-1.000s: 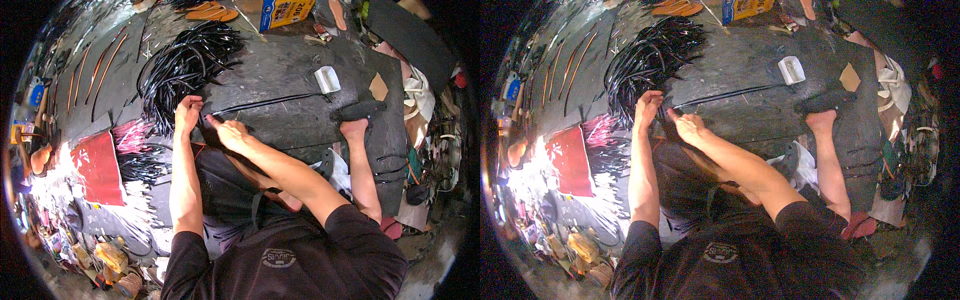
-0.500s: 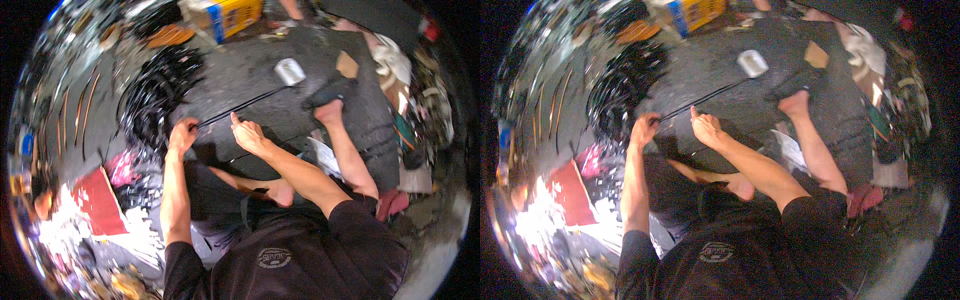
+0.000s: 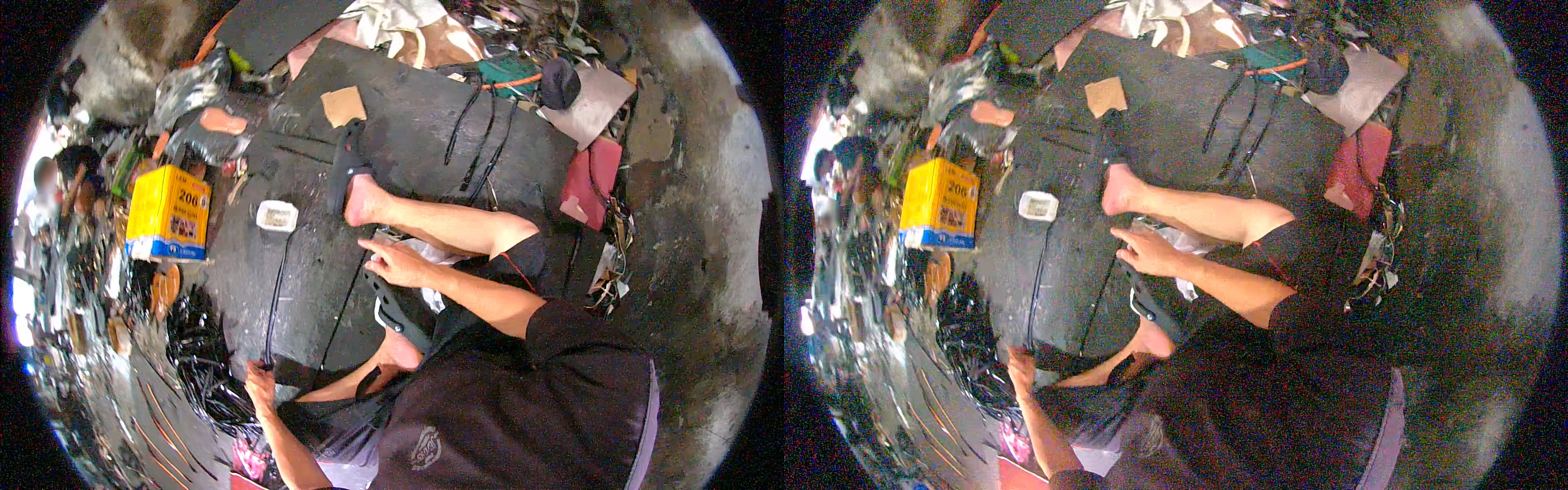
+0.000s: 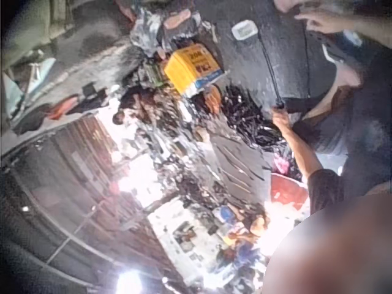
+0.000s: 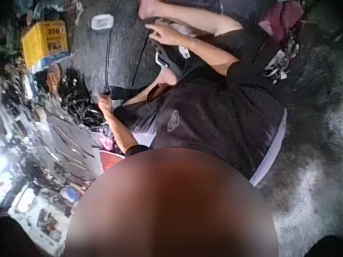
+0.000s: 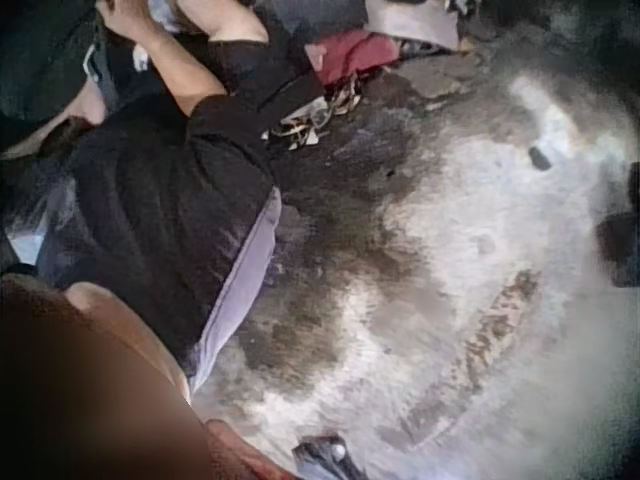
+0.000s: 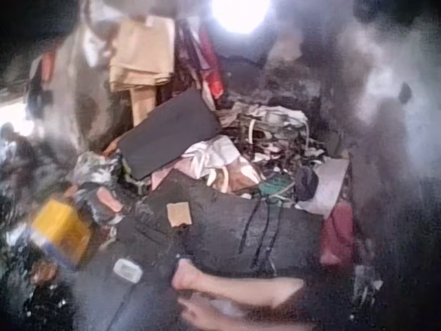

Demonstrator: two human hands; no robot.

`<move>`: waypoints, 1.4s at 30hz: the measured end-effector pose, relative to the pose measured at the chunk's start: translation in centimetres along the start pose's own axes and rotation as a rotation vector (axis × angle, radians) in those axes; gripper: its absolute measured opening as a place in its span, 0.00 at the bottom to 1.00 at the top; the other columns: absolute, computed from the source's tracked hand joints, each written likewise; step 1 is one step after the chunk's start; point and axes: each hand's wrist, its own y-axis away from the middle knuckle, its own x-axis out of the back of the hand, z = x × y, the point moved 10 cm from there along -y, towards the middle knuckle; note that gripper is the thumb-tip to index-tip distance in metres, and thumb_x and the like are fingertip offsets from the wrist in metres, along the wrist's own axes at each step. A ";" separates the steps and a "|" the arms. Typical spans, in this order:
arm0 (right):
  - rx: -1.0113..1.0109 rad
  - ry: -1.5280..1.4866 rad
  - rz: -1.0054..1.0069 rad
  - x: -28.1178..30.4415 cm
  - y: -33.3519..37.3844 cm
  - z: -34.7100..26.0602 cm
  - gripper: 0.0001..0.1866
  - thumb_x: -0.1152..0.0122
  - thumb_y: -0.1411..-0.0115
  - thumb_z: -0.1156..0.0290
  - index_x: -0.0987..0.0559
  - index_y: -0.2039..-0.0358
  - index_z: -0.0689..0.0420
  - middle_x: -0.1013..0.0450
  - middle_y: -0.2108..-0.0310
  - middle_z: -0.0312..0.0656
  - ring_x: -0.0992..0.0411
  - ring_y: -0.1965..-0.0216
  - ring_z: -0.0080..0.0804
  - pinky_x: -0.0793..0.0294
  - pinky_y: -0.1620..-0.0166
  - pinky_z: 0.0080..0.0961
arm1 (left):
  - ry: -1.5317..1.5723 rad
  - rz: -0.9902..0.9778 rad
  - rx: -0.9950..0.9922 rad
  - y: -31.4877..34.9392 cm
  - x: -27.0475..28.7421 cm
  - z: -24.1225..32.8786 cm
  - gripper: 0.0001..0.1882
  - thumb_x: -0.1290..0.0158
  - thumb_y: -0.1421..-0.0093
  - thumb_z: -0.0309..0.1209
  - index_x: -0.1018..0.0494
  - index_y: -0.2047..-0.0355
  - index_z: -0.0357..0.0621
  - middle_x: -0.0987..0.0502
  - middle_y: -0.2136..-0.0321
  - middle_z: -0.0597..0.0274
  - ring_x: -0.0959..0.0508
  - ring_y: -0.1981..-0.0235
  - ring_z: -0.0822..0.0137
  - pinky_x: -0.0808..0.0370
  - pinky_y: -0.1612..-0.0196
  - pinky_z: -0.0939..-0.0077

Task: The person sits on the floor and repeatedly picks up black cords, measures them against a small white block, and places them aside. The person also briefly handles a yellow box and a pair of scissors.

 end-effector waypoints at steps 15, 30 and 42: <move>-0.096 -0.286 0.061 -1.5 -1.3 2.8 0.32 0.43 0.35 0.66 0.40 0.32 0.48 0.23 0.71 0.49 0.23 0.71 0.50 0.25 0.66 0.43 | 0.903 -0.074 -0.272 -13.2 25.7 39.6 0.21 0.42 0.40 0.36 0.30 0.49 0.43 0.28 0.57 0.66 0.29 0.57 0.73 0.34 0.54 0.79; -0.080 -0.401 0.244 2.3 -1.9 4.3 0.35 0.42 0.35 0.65 0.44 0.31 0.50 0.25 0.72 0.50 0.25 0.76 0.46 0.26 0.72 0.44 | 1.236 -0.676 -0.627 -28.3 11.1 83.5 0.13 0.46 0.35 0.33 0.24 0.53 0.40 0.21 0.62 0.66 0.24 0.61 0.71 0.28 0.52 0.78; -0.062 -0.288 0.358 3.2 -2.0 5.6 0.31 0.43 0.36 0.64 0.41 0.37 0.63 0.24 0.71 0.56 0.24 0.73 0.54 0.25 0.73 0.49 | 0.100 -0.368 -0.655 -24.5 -23.2 70.0 0.19 0.45 0.42 0.38 0.21 0.53 0.42 0.17 0.63 0.52 0.18 0.62 0.59 0.24 0.57 0.67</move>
